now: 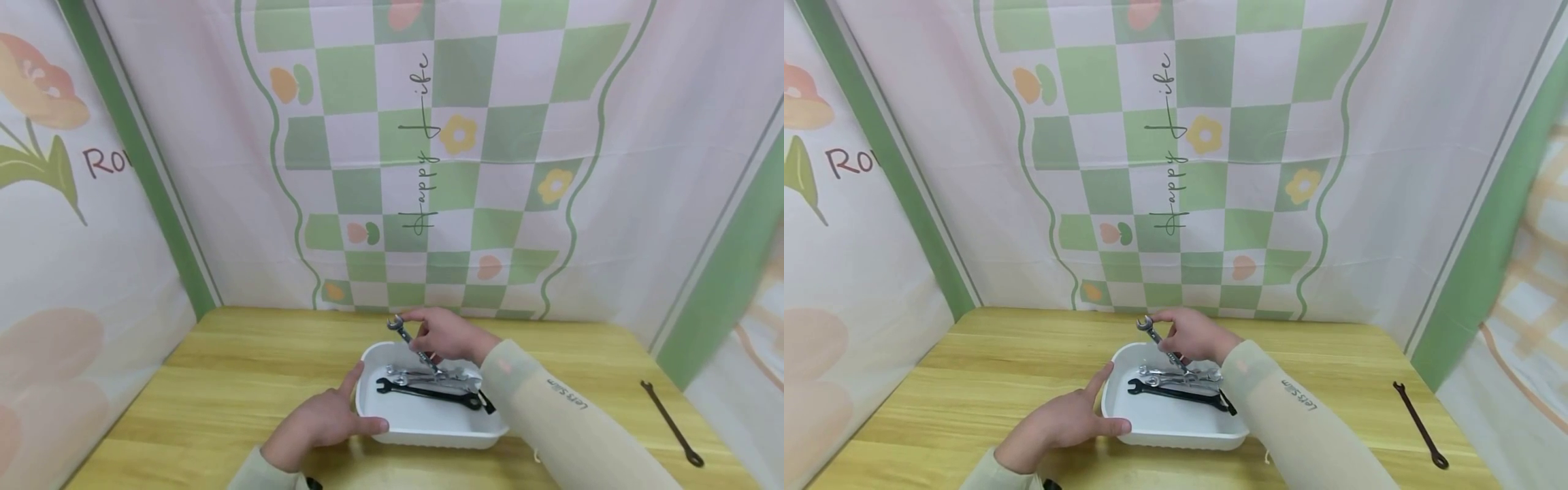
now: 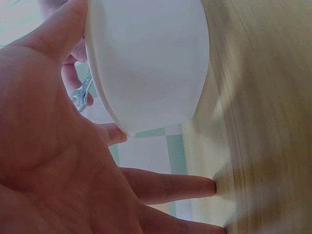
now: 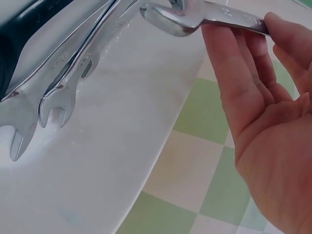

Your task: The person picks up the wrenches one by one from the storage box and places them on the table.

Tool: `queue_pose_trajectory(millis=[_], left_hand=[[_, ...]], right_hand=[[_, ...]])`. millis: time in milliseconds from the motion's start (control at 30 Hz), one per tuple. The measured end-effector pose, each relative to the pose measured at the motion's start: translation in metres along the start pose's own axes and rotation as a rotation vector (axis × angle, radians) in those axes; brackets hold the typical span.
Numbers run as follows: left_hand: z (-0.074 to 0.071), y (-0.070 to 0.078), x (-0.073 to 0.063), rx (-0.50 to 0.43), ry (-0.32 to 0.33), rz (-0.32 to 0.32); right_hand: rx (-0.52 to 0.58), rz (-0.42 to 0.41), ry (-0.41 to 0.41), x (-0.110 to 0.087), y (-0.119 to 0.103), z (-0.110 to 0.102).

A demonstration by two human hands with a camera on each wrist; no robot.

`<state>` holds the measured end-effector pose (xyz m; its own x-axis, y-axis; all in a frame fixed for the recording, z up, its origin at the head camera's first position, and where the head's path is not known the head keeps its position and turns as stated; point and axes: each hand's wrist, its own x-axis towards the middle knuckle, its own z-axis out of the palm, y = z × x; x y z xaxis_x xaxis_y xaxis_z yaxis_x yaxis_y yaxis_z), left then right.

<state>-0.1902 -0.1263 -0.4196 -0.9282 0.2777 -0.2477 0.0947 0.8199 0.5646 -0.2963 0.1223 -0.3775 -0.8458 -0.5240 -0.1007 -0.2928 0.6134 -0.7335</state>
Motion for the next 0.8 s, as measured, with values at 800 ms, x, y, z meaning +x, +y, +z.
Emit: queue_pose_trajectory(millis=[800], left_hand=[[0.0005, -0.0005, -0.0020, -0.023, 0.016, 0.010]], right_hand=[[0.161, -0.040, 0.000, -0.0097, 0.0079, -0.0059]])
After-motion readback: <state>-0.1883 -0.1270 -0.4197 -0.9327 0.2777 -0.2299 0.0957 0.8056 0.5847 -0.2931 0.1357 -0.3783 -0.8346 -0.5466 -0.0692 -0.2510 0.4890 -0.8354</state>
